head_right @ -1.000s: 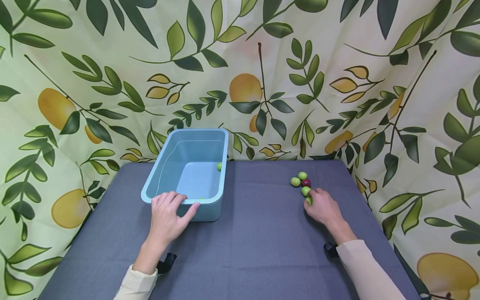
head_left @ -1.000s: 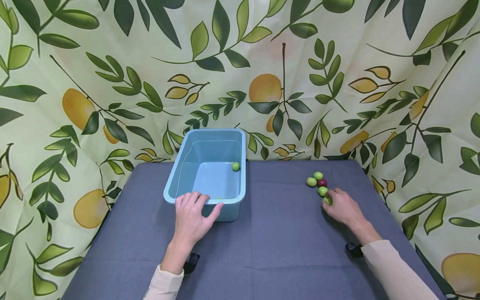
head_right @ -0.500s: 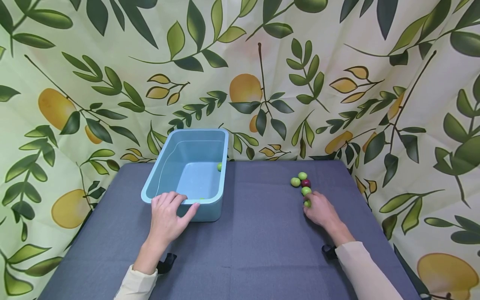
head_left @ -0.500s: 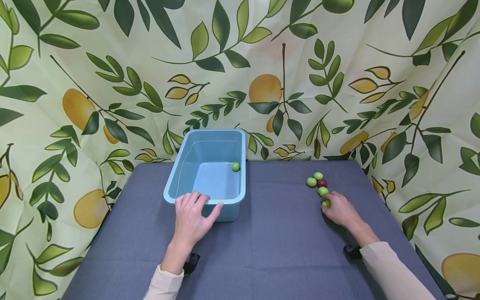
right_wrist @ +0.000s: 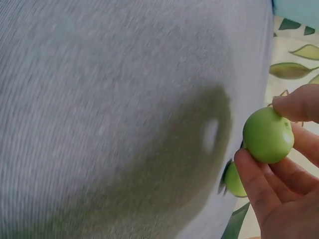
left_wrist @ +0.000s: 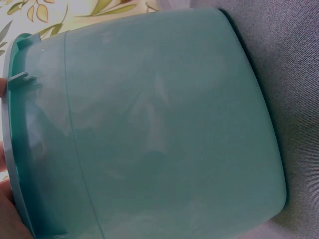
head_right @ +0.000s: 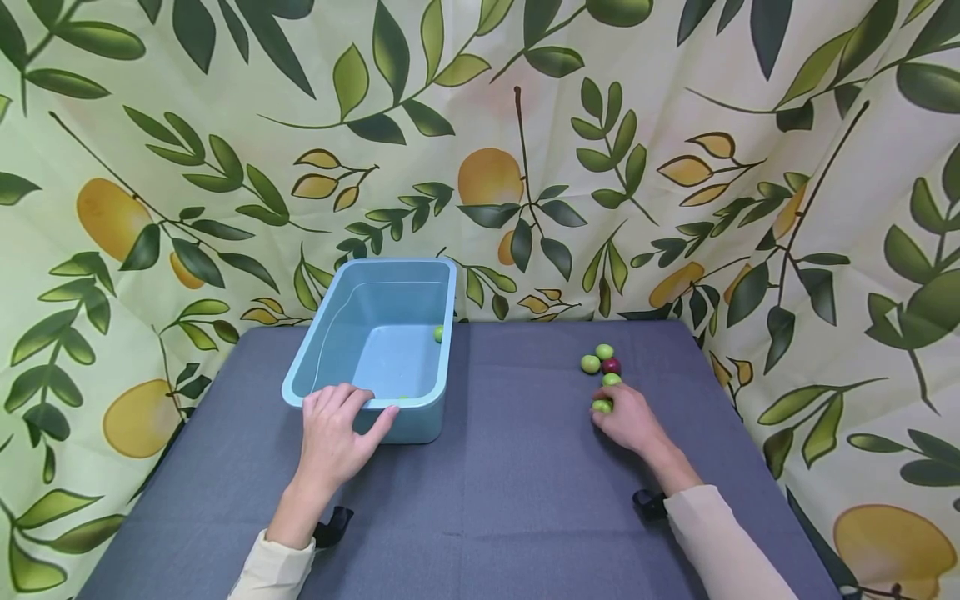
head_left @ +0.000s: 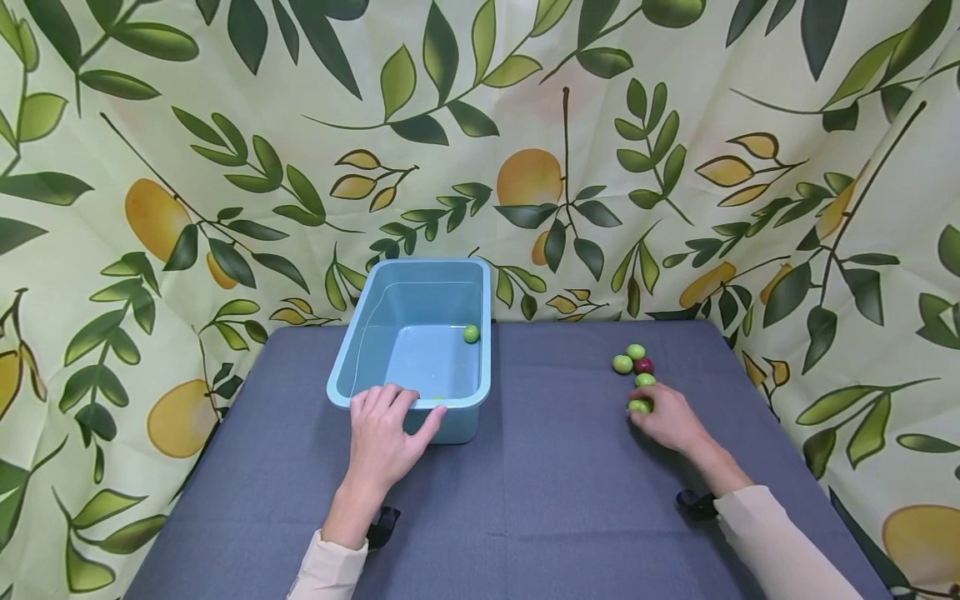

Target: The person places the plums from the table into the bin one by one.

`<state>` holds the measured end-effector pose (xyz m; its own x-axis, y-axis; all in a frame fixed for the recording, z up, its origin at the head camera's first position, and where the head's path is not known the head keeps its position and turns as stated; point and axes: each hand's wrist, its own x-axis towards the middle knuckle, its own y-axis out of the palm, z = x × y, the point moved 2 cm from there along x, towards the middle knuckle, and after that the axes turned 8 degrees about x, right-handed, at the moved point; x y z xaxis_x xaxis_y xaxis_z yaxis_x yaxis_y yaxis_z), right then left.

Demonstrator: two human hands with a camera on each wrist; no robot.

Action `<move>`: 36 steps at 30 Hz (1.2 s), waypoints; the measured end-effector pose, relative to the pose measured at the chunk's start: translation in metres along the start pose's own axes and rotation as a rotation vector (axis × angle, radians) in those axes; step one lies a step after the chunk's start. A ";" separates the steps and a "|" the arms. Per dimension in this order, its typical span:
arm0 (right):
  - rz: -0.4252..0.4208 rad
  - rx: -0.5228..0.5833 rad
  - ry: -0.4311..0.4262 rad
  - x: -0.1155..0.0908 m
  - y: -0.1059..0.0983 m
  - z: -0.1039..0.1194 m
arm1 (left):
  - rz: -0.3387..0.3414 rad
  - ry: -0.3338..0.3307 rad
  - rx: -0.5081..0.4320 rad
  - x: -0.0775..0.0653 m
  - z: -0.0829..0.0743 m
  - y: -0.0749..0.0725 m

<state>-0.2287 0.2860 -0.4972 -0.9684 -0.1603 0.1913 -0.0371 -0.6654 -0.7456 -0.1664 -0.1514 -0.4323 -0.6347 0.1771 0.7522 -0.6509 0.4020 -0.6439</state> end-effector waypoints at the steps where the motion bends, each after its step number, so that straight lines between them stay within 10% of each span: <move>1: -0.003 0.008 0.003 0.000 0.000 0.001 | 0.000 0.000 0.000 0.000 0.000 0.000; 36: 0.025 0.328 0.012 0.015 0.015 0.061 | 0.004 -0.004 -0.006 0.000 0.000 -0.001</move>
<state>-0.2288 0.2295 -0.4663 -0.9708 -0.1721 0.1670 0.0660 -0.8611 -0.5041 -0.1660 -0.1521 -0.4313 -0.6390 0.1756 0.7489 -0.6459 0.4062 -0.6464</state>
